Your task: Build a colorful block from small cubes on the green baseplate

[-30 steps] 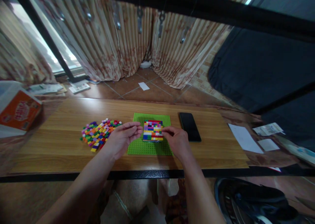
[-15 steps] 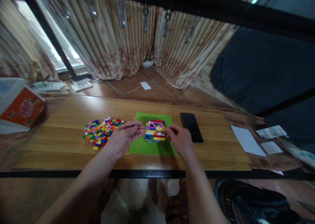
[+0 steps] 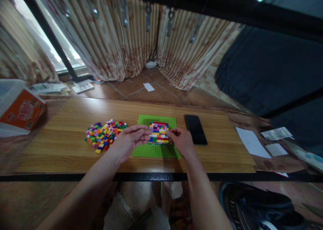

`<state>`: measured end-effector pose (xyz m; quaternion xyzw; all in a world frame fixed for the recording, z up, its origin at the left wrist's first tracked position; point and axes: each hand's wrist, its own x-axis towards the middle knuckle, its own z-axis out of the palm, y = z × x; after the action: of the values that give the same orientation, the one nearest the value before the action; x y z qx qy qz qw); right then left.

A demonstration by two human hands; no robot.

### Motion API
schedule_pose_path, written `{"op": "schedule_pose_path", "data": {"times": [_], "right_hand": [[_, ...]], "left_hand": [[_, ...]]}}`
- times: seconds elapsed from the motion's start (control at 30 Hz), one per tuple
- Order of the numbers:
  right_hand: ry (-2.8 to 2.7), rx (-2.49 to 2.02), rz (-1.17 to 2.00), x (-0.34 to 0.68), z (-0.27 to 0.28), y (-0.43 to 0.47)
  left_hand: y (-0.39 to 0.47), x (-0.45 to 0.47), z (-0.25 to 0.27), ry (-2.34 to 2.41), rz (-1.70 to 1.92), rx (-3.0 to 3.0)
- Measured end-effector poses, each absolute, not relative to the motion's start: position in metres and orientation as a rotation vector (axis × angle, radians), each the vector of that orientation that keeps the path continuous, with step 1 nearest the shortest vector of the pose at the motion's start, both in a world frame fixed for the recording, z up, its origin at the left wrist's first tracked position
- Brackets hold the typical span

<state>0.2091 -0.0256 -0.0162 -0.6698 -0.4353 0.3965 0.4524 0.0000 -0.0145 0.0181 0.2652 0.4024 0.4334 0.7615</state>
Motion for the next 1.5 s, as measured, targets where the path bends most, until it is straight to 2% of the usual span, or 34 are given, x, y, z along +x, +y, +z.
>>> {"op": "schedule_pose_path", "data": {"times": [0.13, 0.23, 0.33, 0.5, 0.77, 0.9, 1.03, 1.2, 1.5], "right_hand": [[-1.154, -1.694, 0.938, 0.212, -0.013, -0.027], [-1.264, -1.725, 0.689, 0.204, -0.003, -0.031], [-1.358, -1.564, 0.526, 0.187, 0.010, -0.037], [-1.675, -1.323, 0.595, 0.158, 0.016, -0.045], [-1.672, -1.291, 0.643, 0.153, 0.015, -0.045], [-1.512, -1.411, 0.593, 0.177, 0.016, -0.043], [-1.440, -1.582, 0.688, 0.210, 0.013, -0.042], [-1.563, -1.695, 0.728, 0.225, 0.012, -0.044], [-1.680, -1.748, 0.614, 0.214, 0.007, -0.040]], "left_hand": [[-0.015, 0.003, 0.018, 0.908, 0.901, 0.626], [-0.016, 0.005, 0.018, 0.918, 0.876, 0.645], [-0.017, 0.007, 0.018, 0.904, 0.856, 0.659], [-0.019, 0.008, 0.017, 0.881, 0.840, 0.635], [-0.022, 0.007, 0.020, 0.853, 0.835, 0.587], [-0.018, 0.004, 0.019, 0.904, 0.864, 0.605], [-0.012, -0.002, 0.017, 0.987, 0.960, 0.627], [-0.011, -0.005, 0.017, 1.010, 0.980, 0.652], [-0.013, -0.002, 0.019, 0.996, 0.950, 0.688]]}}
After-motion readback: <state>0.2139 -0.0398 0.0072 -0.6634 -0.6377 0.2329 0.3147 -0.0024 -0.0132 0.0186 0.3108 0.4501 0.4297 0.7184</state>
